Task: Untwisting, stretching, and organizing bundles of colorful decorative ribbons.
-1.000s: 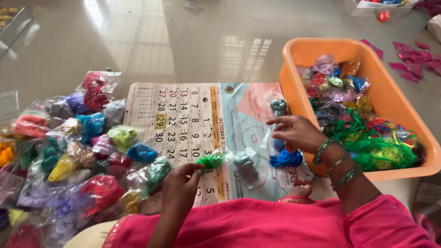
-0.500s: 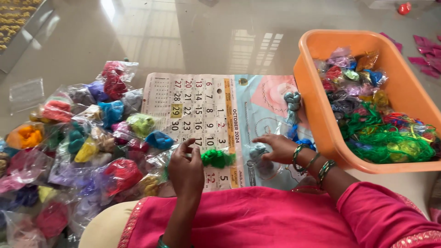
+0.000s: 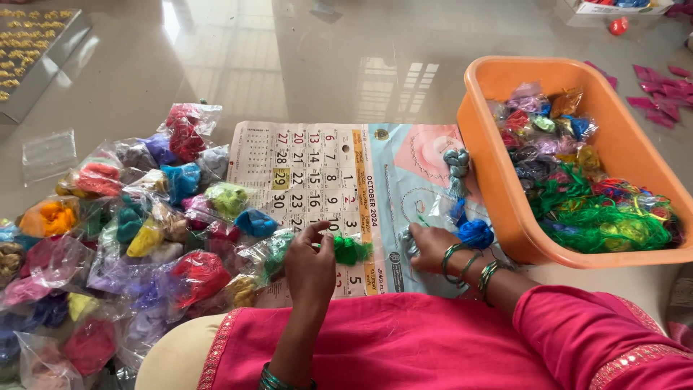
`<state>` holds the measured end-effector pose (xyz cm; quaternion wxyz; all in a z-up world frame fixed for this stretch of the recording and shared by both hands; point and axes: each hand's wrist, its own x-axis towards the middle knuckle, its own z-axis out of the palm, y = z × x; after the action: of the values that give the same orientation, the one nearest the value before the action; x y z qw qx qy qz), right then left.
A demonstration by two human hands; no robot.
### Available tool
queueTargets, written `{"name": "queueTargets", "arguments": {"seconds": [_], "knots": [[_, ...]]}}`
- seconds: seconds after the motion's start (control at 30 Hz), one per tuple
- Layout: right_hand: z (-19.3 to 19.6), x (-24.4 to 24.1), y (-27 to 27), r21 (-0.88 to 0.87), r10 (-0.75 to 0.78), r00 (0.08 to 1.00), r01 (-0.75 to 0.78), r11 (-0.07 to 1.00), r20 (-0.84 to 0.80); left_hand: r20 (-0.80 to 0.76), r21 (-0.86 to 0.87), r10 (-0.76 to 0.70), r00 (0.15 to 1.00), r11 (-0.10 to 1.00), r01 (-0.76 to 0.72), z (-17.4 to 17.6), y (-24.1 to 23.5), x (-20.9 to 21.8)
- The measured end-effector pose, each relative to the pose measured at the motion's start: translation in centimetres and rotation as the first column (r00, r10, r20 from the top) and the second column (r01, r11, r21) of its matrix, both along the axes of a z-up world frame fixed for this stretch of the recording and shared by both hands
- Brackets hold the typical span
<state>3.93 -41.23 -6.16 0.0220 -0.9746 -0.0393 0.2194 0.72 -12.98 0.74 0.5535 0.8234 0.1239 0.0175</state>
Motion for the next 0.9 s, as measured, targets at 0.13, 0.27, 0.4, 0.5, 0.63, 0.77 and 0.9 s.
{"name": "queueTargets", "arguments": {"seconds": [0.13, 0.27, 0.4, 0.5, 0.63, 0.77, 0.9], "knots": [[1.2, 1.2, -2.5, 0.258, 0.013, 0.989, -0.052, 0.965, 0.148, -0.131, -0.031, -0.093, 0.987, 0.995, 0.09, 2.0, -0.1, -0.3], [5.4, 0.9, -4.0, 0.704, -0.302, 0.953, 0.232, 0.671, -0.026, -0.137, -0.129, -0.16, 0.978, 0.981, 0.142, 0.5, -0.3, -0.4], [9.3, -1.6, -4.5, 0.905, -0.311, 0.917, -0.106, 0.412, 0.249, -0.032, -0.101, -0.187, 0.982, 0.978, 0.183, -0.3, -0.5, -0.4], [11.5, -3.5, -3.1, 0.969, -0.571, 0.812, 0.222, 0.106, -0.124, -0.014, -0.064, -0.199, 0.98, 0.978, 0.198, -0.8, -0.5, -0.4], [6.7, -2.9, -5.4, 0.983, -0.54, 0.832, 0.179, 0.05, -0.124, -0.024, -0.081, -0.2, 0.979, 0.977, 0.198, -1.3, -0.5, -0.5], [4.3, -2.3, -6.2, 0.944, -0.574, 0.816, 0.241, 0.225, -0.071, -0.069, -0.076, -0.198, 0.978, 0.978, 0.193, -0.7, -0.4, -0.7], [4.7, -2.2, -5.0, 0.879, -0.564, 0.825, 0.248, 0.408, 0.029, -0.117, -0.049, -0.206, 0.972, 0.978, 0.202, 0.5, -0.3, -0.9]]}}
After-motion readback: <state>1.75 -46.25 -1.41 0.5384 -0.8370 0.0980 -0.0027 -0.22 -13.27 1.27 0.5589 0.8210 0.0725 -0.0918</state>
